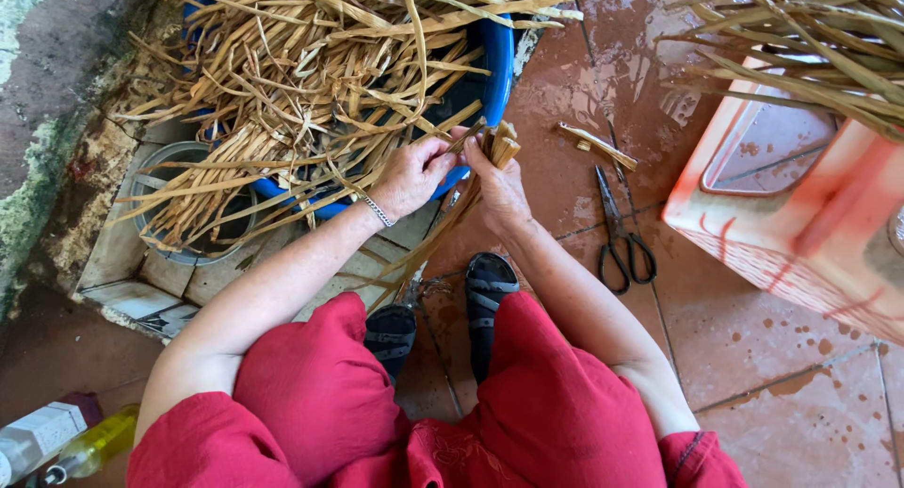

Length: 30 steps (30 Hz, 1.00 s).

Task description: The person sits on the floor and repeatedly picks up dried plant strips from a blue basin. They pull the strips apart by hand to separate fibers and place the processed pieces into a nearby container. The process is repetitive and involves handling the material one at a time.

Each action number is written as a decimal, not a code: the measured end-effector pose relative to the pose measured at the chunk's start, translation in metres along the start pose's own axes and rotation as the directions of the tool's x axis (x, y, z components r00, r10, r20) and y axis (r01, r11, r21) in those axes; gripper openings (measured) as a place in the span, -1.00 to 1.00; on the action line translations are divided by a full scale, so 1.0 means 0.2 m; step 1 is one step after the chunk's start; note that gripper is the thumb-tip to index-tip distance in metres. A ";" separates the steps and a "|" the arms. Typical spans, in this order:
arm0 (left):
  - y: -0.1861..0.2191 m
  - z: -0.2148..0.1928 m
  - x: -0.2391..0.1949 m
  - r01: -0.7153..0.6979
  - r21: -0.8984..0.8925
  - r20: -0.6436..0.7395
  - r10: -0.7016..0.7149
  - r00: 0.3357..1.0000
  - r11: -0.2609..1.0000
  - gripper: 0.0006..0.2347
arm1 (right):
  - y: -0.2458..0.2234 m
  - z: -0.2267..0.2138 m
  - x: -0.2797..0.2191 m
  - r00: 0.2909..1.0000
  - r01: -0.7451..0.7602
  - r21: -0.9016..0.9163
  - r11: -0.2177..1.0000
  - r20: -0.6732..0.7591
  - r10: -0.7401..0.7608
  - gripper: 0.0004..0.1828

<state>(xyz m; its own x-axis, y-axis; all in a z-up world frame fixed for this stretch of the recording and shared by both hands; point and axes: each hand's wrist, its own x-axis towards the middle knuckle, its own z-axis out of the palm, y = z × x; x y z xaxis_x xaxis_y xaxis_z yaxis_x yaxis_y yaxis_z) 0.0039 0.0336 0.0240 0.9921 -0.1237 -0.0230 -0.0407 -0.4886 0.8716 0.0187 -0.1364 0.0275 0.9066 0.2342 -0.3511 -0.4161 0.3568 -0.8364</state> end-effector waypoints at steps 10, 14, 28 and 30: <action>0.11 0.03 0.02 0.181 -0.358 0.260 -0.089 0.962 0.916 -0.71 | -0.20 0.02 -0.01 0.994 -0.063 0.361 0.930 -0.066 0.092 -0.80; 0.18 0.01 -0.04 0.160 -0.374 0.273 -0.056 0.960 0.914 -0.74 | -0.28 -0.03 0.03 0.999 0.041 0.352 0.935 -0.043 -0.028 -0.82; 0.37 -0.30 -0.41 0.077 -0.235 0.278 -0.009 0.961 0.969 -0.74 | -0.87 -0.38 0.17 0.907 0.281 0.533 0.798 -0.418 -0.040 -0.73; 0.37 -0.34 -0.44 0.020 -0.191 0.258 0.031 0.966 0.981 -0.74 | -0.93 -0.40 0.19 0.899 0.334 0.493 0.804 -0.421 -0.115 -0.74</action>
<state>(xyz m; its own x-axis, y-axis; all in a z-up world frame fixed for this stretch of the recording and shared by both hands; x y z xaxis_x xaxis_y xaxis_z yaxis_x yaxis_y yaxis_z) -0.0791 0.0671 0.1245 0.9261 -0.3571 -0.1217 0.0026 -0.3166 0.9485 0.1354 -0.2664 0.1365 0.8932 -0.2116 -0.3967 -0.0665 0.8105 -0.5820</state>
